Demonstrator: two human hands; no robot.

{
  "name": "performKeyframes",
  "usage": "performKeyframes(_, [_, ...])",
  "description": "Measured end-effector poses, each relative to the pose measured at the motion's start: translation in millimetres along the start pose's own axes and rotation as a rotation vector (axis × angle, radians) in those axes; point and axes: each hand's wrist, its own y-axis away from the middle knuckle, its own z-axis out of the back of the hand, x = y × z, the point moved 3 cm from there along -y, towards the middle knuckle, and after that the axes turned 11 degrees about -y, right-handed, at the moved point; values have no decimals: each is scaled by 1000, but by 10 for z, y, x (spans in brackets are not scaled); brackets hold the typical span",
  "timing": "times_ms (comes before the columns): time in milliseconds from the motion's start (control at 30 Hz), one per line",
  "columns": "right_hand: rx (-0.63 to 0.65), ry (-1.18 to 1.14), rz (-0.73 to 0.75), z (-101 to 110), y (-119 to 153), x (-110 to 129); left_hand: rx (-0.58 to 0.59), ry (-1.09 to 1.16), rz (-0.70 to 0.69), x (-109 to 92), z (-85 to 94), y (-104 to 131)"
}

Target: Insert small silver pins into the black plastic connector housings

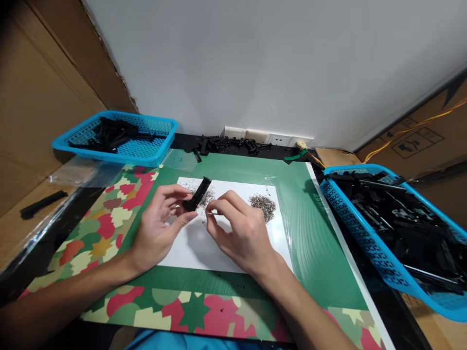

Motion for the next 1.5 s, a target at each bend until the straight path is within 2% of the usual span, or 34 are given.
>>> performKeyframes(167, [120,175,106,-21,24,9,-1,-32,-15,-6,9,1])
performKeyframes(367, [166,294,161,-55,53,-3,45,-39,-23,10,-4,27])
performKeyframes(500, [192,297,184,-57,76,-27,55,-45,-17,10,-2,27])
performKeyframes(733, [162,134,129,-59,68,-21,70,-49,-36,-24,4,19])
performKeyframes(1067, [37,-196,-5,-80,53,63,18,-5,-60,-76,42,0])
performKeyframes(1200, [23,-248,-29,-81,43,83,-21,43,-51,-87,52,7])
performKeyframes(1333, [38,-175,23,-73,47,41,-33,46,-62,-85,56,10])
performKeyframes(1500, [81,65,201,-32,60,9,-16,44,-77,-70,54,4])
